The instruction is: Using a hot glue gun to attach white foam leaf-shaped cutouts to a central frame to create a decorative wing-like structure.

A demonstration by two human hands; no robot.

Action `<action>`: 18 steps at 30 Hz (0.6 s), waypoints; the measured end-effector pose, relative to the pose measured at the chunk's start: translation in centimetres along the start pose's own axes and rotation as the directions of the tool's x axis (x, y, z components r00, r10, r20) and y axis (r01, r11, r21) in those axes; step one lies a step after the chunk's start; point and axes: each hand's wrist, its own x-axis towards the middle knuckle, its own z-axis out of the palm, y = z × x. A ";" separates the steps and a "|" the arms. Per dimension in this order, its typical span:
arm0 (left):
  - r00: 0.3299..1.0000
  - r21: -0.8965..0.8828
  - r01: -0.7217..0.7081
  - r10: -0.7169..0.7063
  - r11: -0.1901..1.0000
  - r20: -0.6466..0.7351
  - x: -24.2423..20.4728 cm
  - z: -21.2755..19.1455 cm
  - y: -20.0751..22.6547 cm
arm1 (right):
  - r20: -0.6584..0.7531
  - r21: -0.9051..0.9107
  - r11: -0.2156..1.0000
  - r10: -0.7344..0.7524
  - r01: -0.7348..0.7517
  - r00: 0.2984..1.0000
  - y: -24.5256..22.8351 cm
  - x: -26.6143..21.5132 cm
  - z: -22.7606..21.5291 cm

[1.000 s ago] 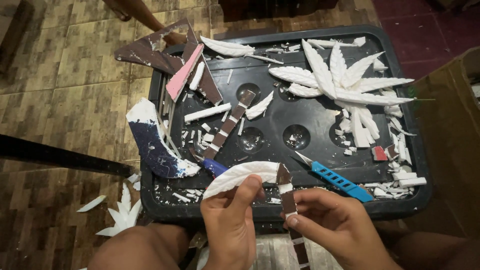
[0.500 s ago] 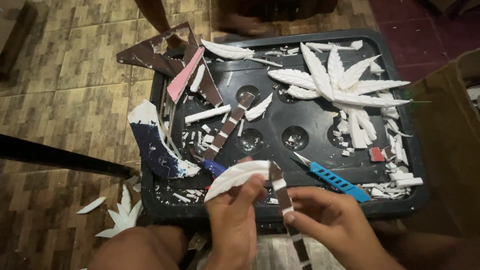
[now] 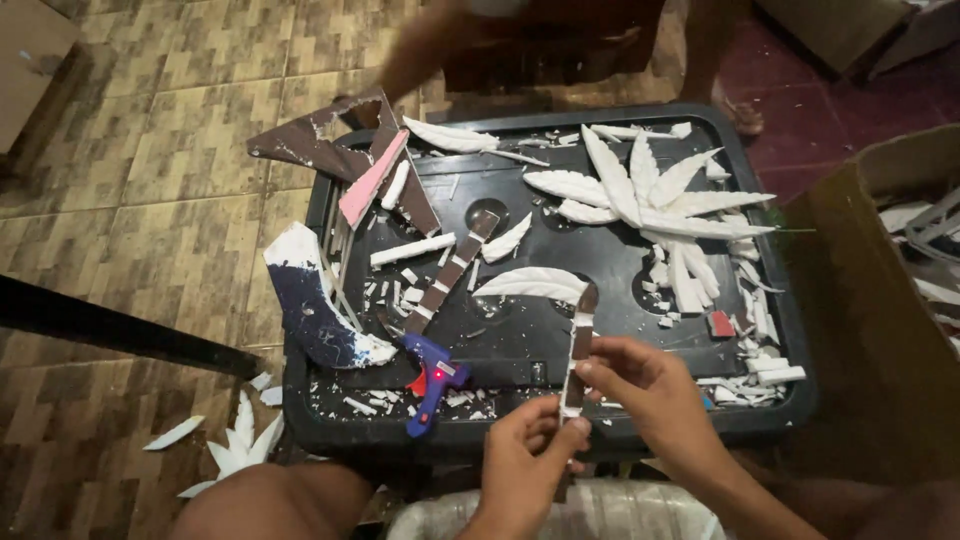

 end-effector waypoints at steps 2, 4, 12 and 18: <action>0.999 0.034 -0.018 0.019 0.999 -0.027 0.6 -0.4 -0.1 | -0.026 -0.096 0.995 -0.012 0.009 1.000 -0.3 0.0 -0.7; 0.998 0.069 -0.035 0.038 0.997 -0.052 1.0 -1.0 0.2 | -0.053 -0.190 0.982 -0.026 0.016 0.998 -0.6 0.2 -2.7; 0.939 0.191 -0.148 0.198 0.970 -0.281 2.1 -4.4 1.8 | -0.260 -0.851 0.523 -0.492 0.043 0.831 -2.5 -10.8 -10.5; 0.946 0.149 -0.110 0.149 0.983 -0.287 2.1 -5.2 2.6 | -0.345 -0.760 0.482 0.267 -0.435 0.900 25.2 2.4 -22.5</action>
